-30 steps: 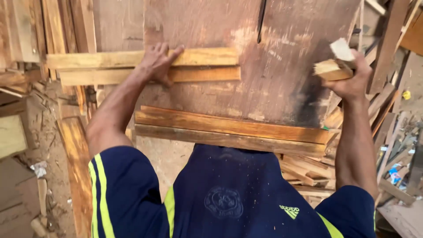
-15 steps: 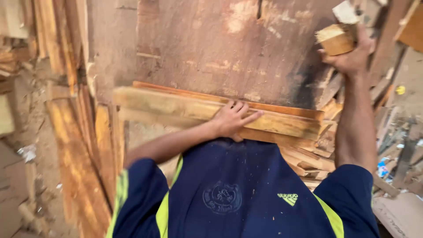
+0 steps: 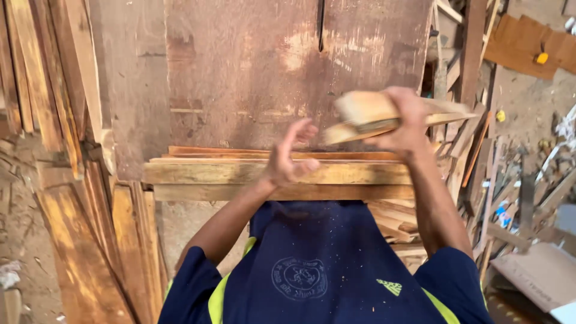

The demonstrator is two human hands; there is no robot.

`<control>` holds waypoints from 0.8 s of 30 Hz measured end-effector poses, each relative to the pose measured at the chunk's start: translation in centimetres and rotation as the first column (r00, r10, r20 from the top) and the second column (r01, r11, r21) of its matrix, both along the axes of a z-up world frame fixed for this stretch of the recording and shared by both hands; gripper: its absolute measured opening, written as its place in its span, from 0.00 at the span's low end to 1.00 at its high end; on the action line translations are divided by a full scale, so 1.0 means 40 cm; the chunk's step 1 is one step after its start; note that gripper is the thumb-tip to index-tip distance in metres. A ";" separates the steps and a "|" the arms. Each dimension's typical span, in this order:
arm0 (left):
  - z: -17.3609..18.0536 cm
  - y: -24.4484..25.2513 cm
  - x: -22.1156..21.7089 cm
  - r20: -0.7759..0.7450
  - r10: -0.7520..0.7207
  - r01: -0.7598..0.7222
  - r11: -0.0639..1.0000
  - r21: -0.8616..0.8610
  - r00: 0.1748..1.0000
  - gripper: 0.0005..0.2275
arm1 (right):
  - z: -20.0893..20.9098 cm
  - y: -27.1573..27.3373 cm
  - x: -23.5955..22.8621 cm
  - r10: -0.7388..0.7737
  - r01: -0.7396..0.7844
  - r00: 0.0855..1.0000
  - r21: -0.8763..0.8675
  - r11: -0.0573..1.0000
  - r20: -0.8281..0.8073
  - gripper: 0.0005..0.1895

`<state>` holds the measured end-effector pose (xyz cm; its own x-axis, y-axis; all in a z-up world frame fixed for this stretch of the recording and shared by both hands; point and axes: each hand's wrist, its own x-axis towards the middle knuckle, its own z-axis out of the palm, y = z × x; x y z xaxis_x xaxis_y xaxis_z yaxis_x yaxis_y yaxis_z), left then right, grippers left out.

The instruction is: Arranging and stacking thin wood strips on a plywood board in a workshop.

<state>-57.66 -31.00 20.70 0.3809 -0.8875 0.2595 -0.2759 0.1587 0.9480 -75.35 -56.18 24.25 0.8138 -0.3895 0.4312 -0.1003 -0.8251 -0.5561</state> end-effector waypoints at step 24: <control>-0.244 0.626 0.874 0.083 0.745 -0.456 0.313 0.833 0.662 0.17 | -0.213 0.328 0.216 -0.112 0.061 0.837 -0.113 0.992 -0.535 0.46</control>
<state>-22.71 -5.96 10.96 0.8114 -0.1467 -0.5657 0.3087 -0.7144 0.6280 -66.71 -43.05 15.74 0.8919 -0.4511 -0.0308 -0.4365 -0.8412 -0.3190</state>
